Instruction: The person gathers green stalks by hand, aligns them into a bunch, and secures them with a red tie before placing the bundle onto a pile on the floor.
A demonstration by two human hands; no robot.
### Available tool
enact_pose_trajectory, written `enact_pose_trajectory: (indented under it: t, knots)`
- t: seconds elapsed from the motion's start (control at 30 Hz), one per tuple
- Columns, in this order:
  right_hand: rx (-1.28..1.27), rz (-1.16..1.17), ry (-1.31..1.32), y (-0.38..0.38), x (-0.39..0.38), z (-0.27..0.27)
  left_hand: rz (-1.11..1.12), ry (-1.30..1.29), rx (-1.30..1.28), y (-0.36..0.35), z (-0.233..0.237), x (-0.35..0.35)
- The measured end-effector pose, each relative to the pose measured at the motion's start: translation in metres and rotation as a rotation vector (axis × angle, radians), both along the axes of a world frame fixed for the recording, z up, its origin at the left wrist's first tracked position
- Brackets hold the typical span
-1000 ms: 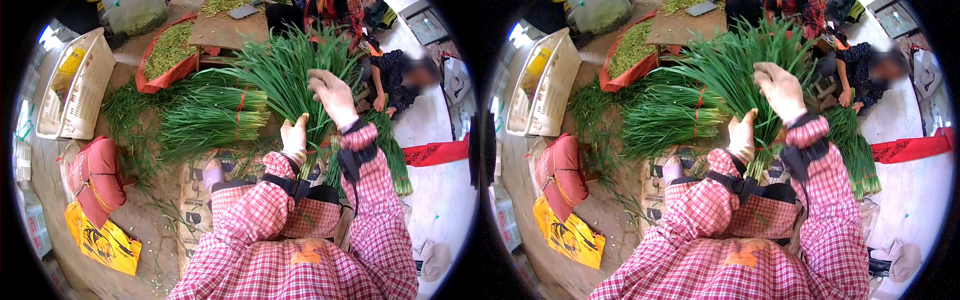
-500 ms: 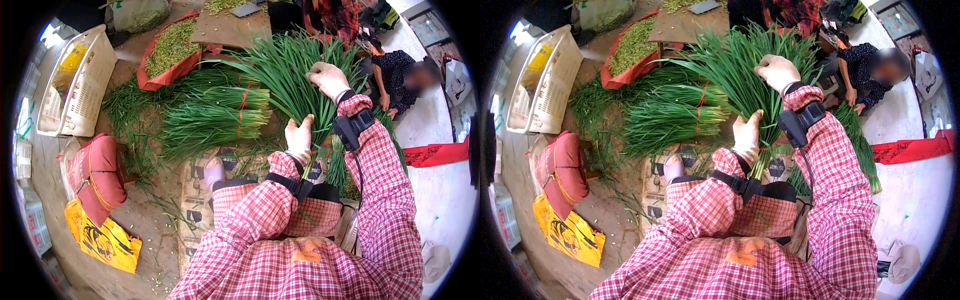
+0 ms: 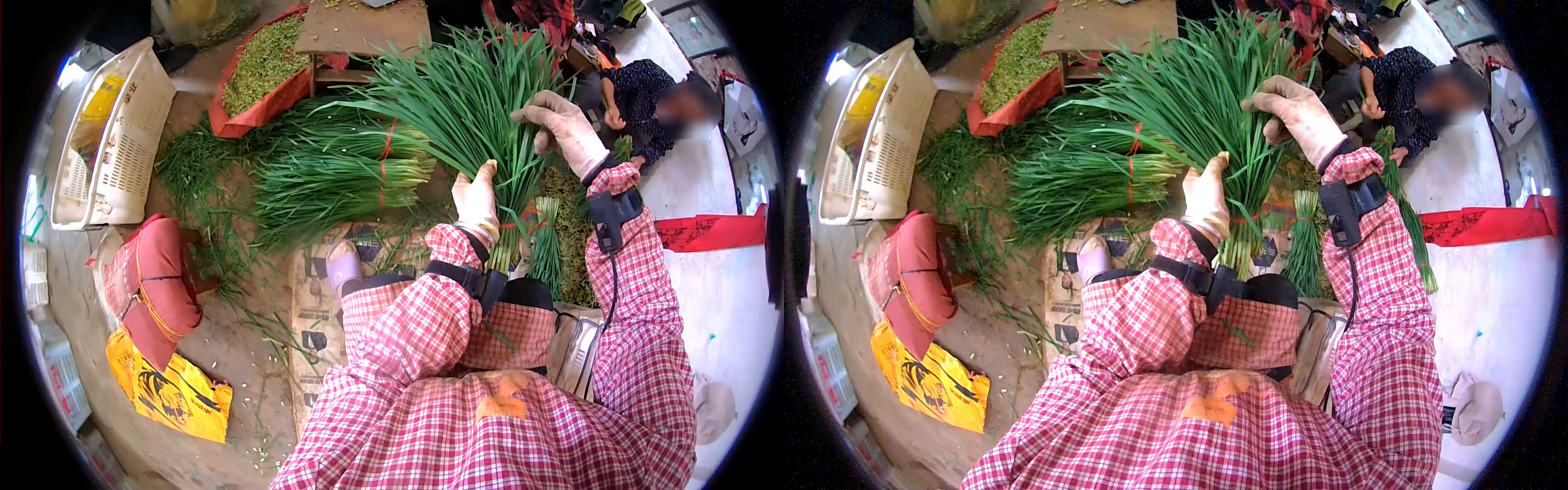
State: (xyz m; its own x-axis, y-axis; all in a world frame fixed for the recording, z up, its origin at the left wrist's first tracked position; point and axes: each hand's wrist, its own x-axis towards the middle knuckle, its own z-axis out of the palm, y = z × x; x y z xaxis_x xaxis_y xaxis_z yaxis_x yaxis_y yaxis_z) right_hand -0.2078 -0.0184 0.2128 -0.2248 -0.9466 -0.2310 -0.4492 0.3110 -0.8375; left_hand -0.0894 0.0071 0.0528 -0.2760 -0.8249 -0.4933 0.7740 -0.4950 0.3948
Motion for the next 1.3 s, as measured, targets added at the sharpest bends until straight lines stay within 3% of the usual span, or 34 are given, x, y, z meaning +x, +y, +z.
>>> enact_pose_trajectory:
  t: [0.1,0.17,0.23,0.3,0.37,0.43,0.53,0.57,0.63,0.7,0.77,0.83,0.9,0.97,1.03,1.1,1.13,1.2,1.23,1.3]
  knots:
    - [0.04,-0.127,-0.327,0.011,0.01,0.001,-0.014,-0.016,0.01,-0.002,-0.007,-0.003]
    - [0.065,-0.059,-0.233,0.01,-0.003,-0.004,-0.009,-0.09,-0.02,-0.002,-0.004,-0.001]
    - [0.099,0.026,-0.033,0.005,-0.014,-0.005,-0.015,-0.087,0.013,-0.002,0.001,0.002]
    - [0.175,0.159,0.364,0.009,-0.011,0.001,-0.013,-0.082,0.001,-0.003,0.001,0.002]
    - [0.051,0.445,0.845,0.014,-0.004,0.0,-0.001,-0.076,-0.024,-0.002,-0.004,-0.001]
    - [-0.103,0.592,1.163,0.021,0.007,-0.005,-0.004,-0.102,-0.042,0.0,-0.002,0.0]
    - [0.083,0.703,1.573,0.021,0.017,-0.027,-0.052,-0.26,-0.055,0.004,0.013,0.011]
    - [-0.023,0.686,1.526,0.023,0.015,-0.031,-0.065,-0.345,-0.075,0.001,0.017,0.014]
    - [-0.07,0.547,1.322,0.024,0.014,-0.017,0.004,-0.185,-0.071,0.0,-0.001,0.003]
    - [-0.095,0.292,0.919,0.023,-0.005,-0.003,0.021,-0.121,-0.038,-0.003,-0.006,0.0]
    - [0.143,0.085,0.466,0.037,-0.008,0.039,0.017,-0.085,-0.008,-0.004,-0.002,0.004]
    - [0.456,0.172,0.303,0.058,-0.046,0.043,0.005,-0.082,-0.004,-0.003,0.009,0.012]
    - [0.606,0.359,0.975,0.094,-0.09,0.003,-0.02,-0.065,0.017,-0.001,0.033,0.025]
    - [0.652,0.305,0.94,0.107,-0.092,-0.024,-0.054,0.097,0.029,-0.005,0.015,0.015]
    - [0.288,0.132,0.462,0.102,-0.069,-0.044,-0.229,0.236,0.152,-0.008,0.004,0.006]
    - [0.198,0.056,0.005,0.094,-0.046,-0.061,-0.382,0.354,0.157,-0.009,-0.01,0.0]
    - [0.159,-0.062,-0.026,0.087,-0.016,-0.053,-0.339,0.383,0.158,-0.008,0.002,0.005]
    - [-0.056,-0.028,-0.208,0.081,-0.035,-0.081,-0.244,0.439,0.162,0.0,0.051,0.027]
    - [-0.083,-0.171,-0.589,0.074,-0.029,-0.08,-0.258,0.574,0.11,0.003,0.064,0.038]
    - [-0.129,-0.369,-0.436,0.068,-0.018,-0.068,-0.085,0.301,-0.086,-0.01,0.01,0.015]
